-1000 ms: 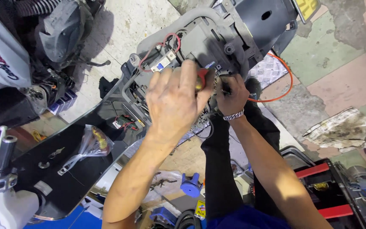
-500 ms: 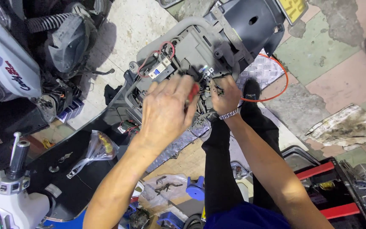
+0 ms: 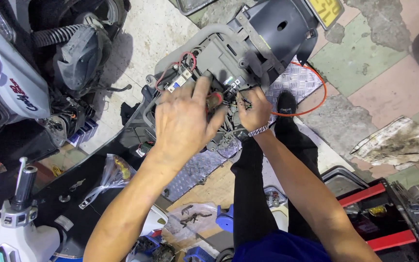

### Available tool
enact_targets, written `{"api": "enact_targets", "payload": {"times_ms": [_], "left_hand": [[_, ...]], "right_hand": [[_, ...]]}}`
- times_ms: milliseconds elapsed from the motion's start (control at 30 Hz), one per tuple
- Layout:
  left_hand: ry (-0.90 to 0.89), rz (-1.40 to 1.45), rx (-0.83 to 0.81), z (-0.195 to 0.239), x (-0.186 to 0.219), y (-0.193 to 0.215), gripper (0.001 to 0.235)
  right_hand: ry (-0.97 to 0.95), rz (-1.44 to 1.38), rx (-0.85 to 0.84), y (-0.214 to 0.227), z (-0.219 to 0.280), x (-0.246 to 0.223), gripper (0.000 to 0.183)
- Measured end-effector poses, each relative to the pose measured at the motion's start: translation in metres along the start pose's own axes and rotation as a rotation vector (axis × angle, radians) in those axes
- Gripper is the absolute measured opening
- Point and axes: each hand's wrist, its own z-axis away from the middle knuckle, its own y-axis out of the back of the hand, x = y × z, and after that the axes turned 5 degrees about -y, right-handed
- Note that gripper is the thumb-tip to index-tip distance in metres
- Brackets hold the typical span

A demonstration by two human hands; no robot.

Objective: The person works on the electrical system of a scooter, using a screwdriver to manipulate wires and components within the under-seat compartment. They connect and adjust various wires, including a red and black cable, and use a multimeter to test the electrical connections.

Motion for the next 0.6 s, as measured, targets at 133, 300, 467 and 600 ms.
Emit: {"api": "enact_targets", "payload": {"times_ms": [133,300,467,600], "left_hand": [[-0.007,-0.215,0.127,0.001,0.004,-0.017,0.025],[-0.097,-0.215,0.193,-0.001,0.01,-0.019,0.018],[-0.183,-0.04,0.029,0.0,0.01,-0.002,0.031],[-0.137,-0.08,0.092,-0.005,0.015,-0.002,0.034]], "right_hand": [[-0.015,0.001,0.009,0.001,0.0,-0.003,0.021],[-0.016,-0.013,-0.001,0.003,-0.001,-0.003,0.021],[-0.002,-0.046,-0.005,0.008,-0.005,-0.009,0.023],[-0.032,-0.118,-0.032,0.014,-0.006,-0.01,0.02]]}}
